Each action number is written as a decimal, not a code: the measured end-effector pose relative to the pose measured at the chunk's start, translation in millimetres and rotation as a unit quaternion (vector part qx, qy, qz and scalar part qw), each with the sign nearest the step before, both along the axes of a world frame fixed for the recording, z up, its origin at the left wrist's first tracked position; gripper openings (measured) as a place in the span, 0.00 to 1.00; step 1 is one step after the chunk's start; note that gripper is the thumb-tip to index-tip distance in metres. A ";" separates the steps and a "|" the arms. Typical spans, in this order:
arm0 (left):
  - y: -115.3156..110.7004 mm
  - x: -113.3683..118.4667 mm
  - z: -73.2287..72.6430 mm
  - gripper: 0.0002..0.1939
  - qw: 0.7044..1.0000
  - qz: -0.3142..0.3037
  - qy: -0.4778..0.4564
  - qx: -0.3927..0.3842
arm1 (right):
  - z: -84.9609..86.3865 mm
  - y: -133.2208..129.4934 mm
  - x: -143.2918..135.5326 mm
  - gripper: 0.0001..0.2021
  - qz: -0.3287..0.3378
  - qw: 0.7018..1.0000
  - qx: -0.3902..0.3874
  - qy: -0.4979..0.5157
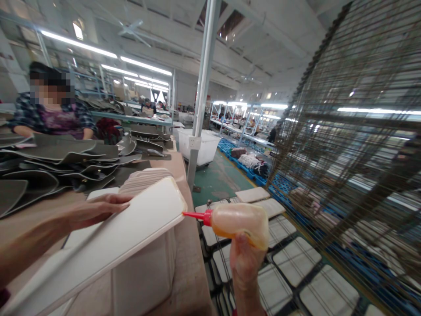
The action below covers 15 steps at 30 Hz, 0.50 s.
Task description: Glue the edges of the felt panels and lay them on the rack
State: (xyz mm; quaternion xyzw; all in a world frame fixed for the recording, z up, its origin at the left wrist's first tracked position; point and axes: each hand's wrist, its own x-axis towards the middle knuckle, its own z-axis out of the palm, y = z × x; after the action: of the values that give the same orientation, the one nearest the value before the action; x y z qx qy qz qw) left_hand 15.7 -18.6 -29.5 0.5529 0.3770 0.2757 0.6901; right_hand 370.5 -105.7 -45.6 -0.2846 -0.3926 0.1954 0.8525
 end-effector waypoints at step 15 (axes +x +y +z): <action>-5.7 4.8 -15.4 0.24 0.999 0.054 -0.004 0.000 | -7.6 7.2 -2.8 0.17 -0.030 1.000 -0.003 -0.002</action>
State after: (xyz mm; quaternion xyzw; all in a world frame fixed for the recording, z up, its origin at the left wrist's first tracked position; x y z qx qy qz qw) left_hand 20.6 -24.3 -44.9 0.5308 0.4031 0.3149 0.6757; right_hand 367.7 -98.5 -53.2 -0.2994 -0.3854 0.1704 0.8561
